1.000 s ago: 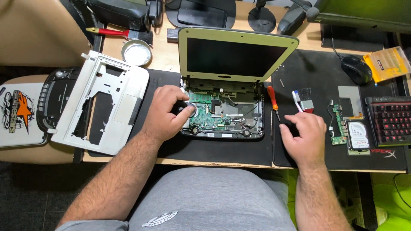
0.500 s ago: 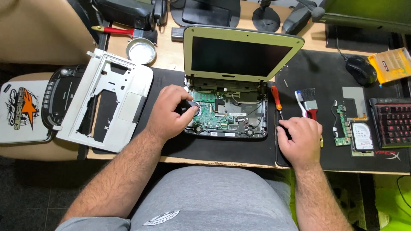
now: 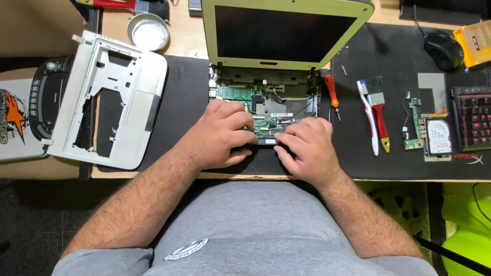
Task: Installing a motherboard into a laptop chassis and connecting internal ribbon cables.
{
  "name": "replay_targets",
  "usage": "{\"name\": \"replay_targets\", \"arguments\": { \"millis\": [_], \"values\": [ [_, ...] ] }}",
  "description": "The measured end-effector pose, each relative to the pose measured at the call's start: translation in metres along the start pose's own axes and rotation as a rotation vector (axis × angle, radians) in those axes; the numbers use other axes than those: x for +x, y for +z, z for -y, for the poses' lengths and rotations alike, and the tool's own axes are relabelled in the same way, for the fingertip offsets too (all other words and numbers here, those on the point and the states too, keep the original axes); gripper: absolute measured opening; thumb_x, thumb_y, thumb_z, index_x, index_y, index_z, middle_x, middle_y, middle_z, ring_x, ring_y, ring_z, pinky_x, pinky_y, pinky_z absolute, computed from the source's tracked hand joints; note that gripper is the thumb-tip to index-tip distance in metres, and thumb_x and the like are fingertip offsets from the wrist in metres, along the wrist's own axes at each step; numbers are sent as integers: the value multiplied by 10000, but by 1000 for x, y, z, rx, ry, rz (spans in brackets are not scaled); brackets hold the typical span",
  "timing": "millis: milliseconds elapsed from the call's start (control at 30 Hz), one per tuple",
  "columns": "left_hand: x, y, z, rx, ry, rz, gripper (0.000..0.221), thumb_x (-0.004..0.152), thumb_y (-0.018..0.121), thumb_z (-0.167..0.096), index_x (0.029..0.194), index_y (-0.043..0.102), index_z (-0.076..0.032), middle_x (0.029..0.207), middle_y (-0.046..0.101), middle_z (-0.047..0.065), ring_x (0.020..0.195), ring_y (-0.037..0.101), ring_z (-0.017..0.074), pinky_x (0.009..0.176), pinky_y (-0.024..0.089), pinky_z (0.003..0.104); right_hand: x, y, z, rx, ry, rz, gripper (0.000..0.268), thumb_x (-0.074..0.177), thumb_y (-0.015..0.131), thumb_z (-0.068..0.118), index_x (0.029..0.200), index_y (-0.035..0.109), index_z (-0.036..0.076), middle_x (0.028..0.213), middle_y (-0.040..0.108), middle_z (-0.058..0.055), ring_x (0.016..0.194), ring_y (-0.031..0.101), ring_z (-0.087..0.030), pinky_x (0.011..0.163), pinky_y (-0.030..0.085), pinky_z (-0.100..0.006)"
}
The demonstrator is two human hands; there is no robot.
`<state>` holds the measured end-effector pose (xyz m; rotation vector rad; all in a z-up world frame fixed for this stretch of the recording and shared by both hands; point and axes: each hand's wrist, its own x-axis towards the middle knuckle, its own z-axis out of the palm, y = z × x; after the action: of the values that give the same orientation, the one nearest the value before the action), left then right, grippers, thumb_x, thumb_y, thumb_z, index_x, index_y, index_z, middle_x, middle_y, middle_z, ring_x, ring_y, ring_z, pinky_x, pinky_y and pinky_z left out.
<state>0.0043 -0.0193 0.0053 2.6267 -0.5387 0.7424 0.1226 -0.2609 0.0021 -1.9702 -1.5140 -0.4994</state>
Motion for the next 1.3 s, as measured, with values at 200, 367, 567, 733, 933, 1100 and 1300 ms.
{"name": "replay_targets", "arguments": {
  "millis": [200, 367, 567, 733, 933, 1100, 1300],
  "values": [
    [0, 3, 1, 2, -15, 32, 312, 696, 888, -351, 913, 713, -212, 1063, 616, -49, 1146, 544, 191, 960, 415, 400, -16, 13, -6, -67, 52, 81, 155, 885, 772, 343, 1001, 747, 244, 978, 612, 47, 1004, 563, -231, 969, 402, -426],
    [1, 2, 2, -6, -29, 52, 315, 712, 885, -361, 895, 693, -191, 1047, 619, -52, 1159, 547, 173, 963, 417, 389, -16, 13, -8, -47, 86, 94, 240, 906, 759, 414, 1066, 746, 234, 1004, 601, 30, 1019, 542, -242, 976, 389, -433],
    [-3, 4, 4, 9, -29, 57, 273, 744, 869, -359, 844, 678, -189, 1006, 607, -60, 1155, 555, 165, 960, 421, 385, -14, 12, -6, -37, 132, 150, 269, 874, 793, 432, 1033, 736, 223, 1010, 603, 24, 1058, 547, -241, 988, 380, -440],
    [-3, 6, 5, 3, -25, 67, 250, 755, 866, -350, 839, 690, -194, 991, 606, -58, 1157, 561, 165, 954, 428, 385, -11, 11, -6, -27, 161, 198, 243, 847, 816, 406, 967, 719, 218, 986, 610, 25, 1068, 562, -236, 1001, 385, -442],
    [-1, 2, 3, -4, -46, 105, 237, 758, 865, -336, 845, 694, -197, 971, 594, -58, 1155, 559, 164, 942, 421, 382, -7, 15, -8, -13, 195, 261, 194, 878, 768, 421, 940, 708, 247, 987, 620, 46, 1082, 566, -216, 1000, 381, -438],
    [-2, 2, 4, -11, -45, 104, 246, 749, 864, -334, 844, 682, -198, 978, 590, -65, 1163, 551, 163, 947, 420, 384, 0, 14, -1, -73, 113, 262, 203, 902, 757, 430, 983, 742, 245, 959, 646, 43, 1026, 587, -196, 971, 390, -426],
    [-2, 3, 4, -16, -41, 82, 261, 722, 874, -321, 830, 671, -197, 972, 588, -67, 1160, 557, 160, 947, 420, 379, 5, 9, 2, -110, 105, 310, 163, 927, 712, 405, 897, 743, 248, 914, 632, 66, 1000, 588, -173, 953, 389, -406]
  ]
}}
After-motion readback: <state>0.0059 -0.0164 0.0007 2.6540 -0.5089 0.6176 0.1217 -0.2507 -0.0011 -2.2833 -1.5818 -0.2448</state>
